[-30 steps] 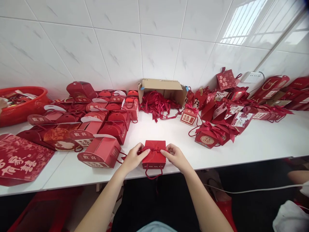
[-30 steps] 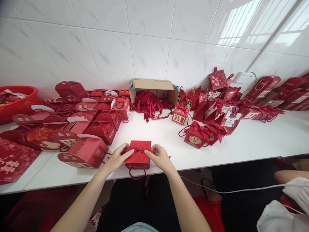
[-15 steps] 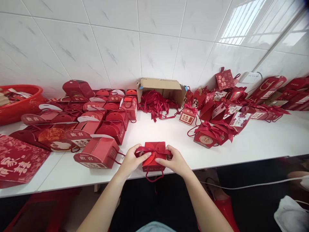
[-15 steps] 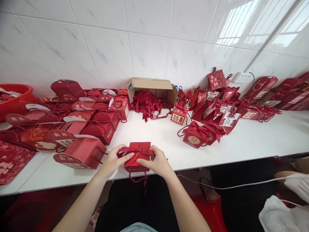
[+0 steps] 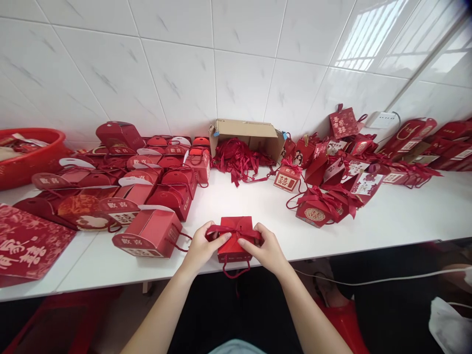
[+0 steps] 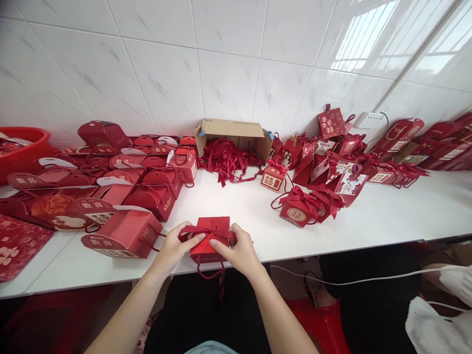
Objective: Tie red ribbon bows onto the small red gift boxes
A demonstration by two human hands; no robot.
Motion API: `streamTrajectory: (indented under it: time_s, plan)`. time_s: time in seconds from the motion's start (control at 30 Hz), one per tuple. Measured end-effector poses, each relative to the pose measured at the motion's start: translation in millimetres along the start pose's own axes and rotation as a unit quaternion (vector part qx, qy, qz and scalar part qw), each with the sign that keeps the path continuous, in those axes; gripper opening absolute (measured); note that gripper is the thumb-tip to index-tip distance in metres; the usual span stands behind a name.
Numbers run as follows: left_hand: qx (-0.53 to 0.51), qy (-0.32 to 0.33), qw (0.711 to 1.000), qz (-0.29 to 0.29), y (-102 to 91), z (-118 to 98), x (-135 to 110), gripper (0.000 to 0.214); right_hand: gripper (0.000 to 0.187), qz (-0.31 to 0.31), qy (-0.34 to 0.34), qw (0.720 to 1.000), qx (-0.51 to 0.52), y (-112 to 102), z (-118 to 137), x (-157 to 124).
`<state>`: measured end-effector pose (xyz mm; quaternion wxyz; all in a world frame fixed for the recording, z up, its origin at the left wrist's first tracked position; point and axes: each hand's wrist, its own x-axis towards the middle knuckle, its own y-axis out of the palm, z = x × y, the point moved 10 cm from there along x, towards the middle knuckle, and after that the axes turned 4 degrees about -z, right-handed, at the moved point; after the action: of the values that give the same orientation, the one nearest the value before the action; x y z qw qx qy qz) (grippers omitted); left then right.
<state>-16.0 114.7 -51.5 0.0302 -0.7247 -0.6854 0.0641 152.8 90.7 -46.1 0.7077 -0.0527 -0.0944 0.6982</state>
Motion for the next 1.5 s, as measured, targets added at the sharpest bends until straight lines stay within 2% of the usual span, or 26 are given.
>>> streamTrajectory:
  time_s: [0.17, 0.4, 0.47, 0.6, 0.63, 0.7, 0.77, 0.8, 0.83, 0.9, 0.97, 1.07, 1.2, 1.33, 1.4, 1.5]
  plan:
    - [-0.017, -0.012, 1.0, -0.009, -1.4, 5.9, -1.4, 0.033, 0.041, 0.009, -0.006, 0.998, 0.065, -6.7, -3.4, 3.6]
    - [0.041, 0.011, 0.998, -0.046, -14.0, 4.1, -1.0, 0.036, 0.044, -0.011, -0.02, 0.998, 0.064, -24.3, -11.1, 14.2]
    - [0.052, 0.007, 0.998, -0.044, -13.6, 6.3, 0.4, 0.035, 0.043, 0.003, 0.001, 0.997, 0.074, -24.5, -15.5, 14.1]
    - [0.074, 0.007, 0.997, -0.018, -6.5, 9.0, 2.6, 0.034, 0.035, 0.065, 0.089, 0.985, 0.133, -22.8, -26.7, 5.4]
    - [0.081, 0.022, 0.996, -0.038, -9.6, 5.1, 2.2, 0.039, 0.033, 0.076, 0.098, 0.98, 0.156, -24.3, -25.2, 2.7]
    - [0.117, 0.088, 0.982, -0.118, -21.6, -13.6, -3.6, 0.052, 0.03, 0.087, 0.098, 0.969, 0.211, -29.6, -16.9, -1.5]
    - [0.179, 0.184, 0.95, -0.177, -23.2, -43.3, -17.3, 0.053, 0.026, 0.086, 0.09, 0.956, 0.266, -35.0, -5.3, -3.7]
    - [0.214, 0.228, 0.934, -0.174, -15.2, -57.5, -24.0, 0.048, 0.025, 0.084, 0.085, 0.951, 0.285, -36.7, 0.9, -4.3]
    - [0.244, 0.266, 0.921, -0.145, -1.5, -69.3, -29.3, 0.041, 0.023, 0.082, 0.079, 0.948, 0.297, -37.4, 7.0, -4.5]
    - [0.286, 0.302, 0.906, -0.08, 26.9, -83.1, -35.1, 0.04, 0.021, 0.078, 0.069, 0.947, 0.303, -35.9, 17.9, -4.5]
    - [0.304, 0.327, 0.893, -0.055, 46.7, -92.5, -37.0, 0.043, 0.021, 0.075, 0.065, 0.949, 0.299, -31.9, 25.3, -4.9]
    - [0.309, 0.368, 0.873, -0.08, 56.5, -102.3, -34.8, 0.042, 0.021, 0.055, 0.055, 0.953, 0.291, -32.3, 29.4, -7.3]
    - [0.3, 0.386, 0.859, -0.151, 39.5, -107.1, -28.2, 0.043, 0.022, 0.014, 0.065, 0.971, 0.232, -46.3, 16.6, -13.0]
    - [0.316, 0.392, 0.847, -0.169, 29.1, -111.0, -26.6, 0.046, 0.039, -0.017, 0.026, 0.996, 0.08, -56.1, 10.7, -11.4]
    - [0.325, 0.407, 0.837, -0.17, 30.7, -114.2, -29.4, 0.045, 0.049, -0.006, -0.018, 0.999, 0.026, -45.7, 16.4, -6.8]
    - [0.329, 0.419, 0.828, -0.177, 34.3, -117.7, -32.4, 0.044, 0.046, 0.008, -0.077, 0.997, -0.003, -20.8, 27.5, 1.2]
